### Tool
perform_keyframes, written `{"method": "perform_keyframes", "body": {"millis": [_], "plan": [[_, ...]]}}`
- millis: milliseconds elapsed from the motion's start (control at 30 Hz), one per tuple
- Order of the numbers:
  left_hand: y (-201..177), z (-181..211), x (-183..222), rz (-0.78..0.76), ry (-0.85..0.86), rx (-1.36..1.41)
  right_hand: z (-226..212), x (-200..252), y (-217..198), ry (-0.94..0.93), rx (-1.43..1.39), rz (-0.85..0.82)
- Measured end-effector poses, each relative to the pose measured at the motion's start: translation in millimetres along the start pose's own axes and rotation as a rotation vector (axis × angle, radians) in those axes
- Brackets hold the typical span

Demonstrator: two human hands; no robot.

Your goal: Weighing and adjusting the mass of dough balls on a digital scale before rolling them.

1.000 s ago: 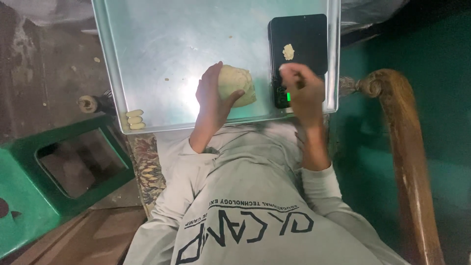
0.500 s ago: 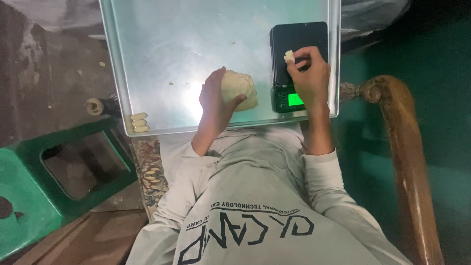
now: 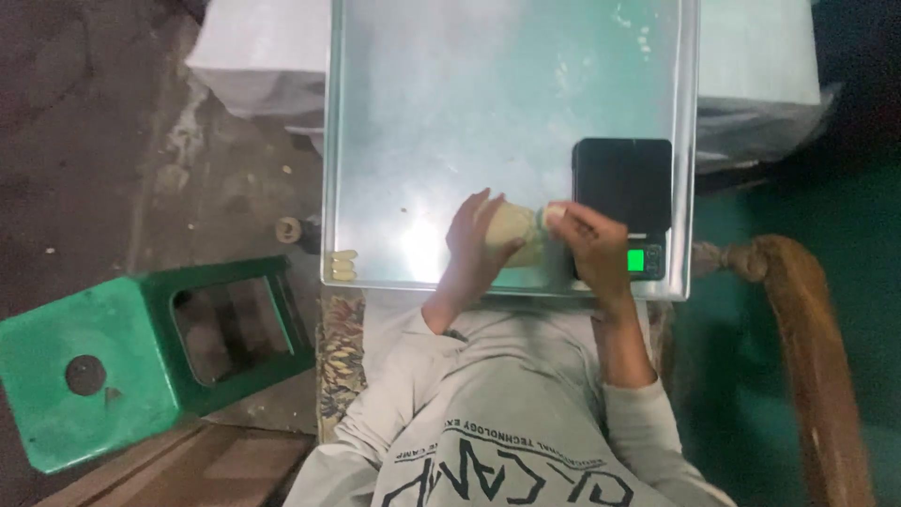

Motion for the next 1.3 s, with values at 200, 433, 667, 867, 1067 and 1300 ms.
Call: {"method": "perform_keyframes", "body": {"millis": [200, 433, 667, 867, 1067, 1300], "plan": [[-25.1, 34.7, 20.6, 0.007, 0.383, 0.517, -19.4, 30.2, 48.5, 0.495, -0.749, 0.008], [-47.5, 37.7, 33.6, 0.054, 0.364, 0.516, -31.2, 26.7, 42.7, 0.269, -0.490, -0.132], [-50.9, 44.0, 39.3, 0.078, 0.446, 0.586, -13.0, 35.2, 51.7, 0.312, -0.574, -0.083], [-51.6, 47.8, 39.4, 0.072, 0.405, 0.516, 13.0, 43.7, 62.6, 0.288, -0.478, -0.064], [-54.2, 30.0, 31.0, 0.027, 0.334, 0.668, 6.9, 51.2, 76.0, 0.391, -0.624, -0.183], [-59.5, 45.0, 38.9, -0.031, 0.142, 0.707, -2.3, 44.8, 78.5, 0.391, -1.130, -0.111]]}}
Point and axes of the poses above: each hand's wrist, its own x-axis away from the middle knuckle, its own y-axis out of the palm, z = x × y, the point moved 7 cm from there along -x, towards the middle knuckle, and after that the axes turned 13 degrees about -y, right-handed, at the moved point
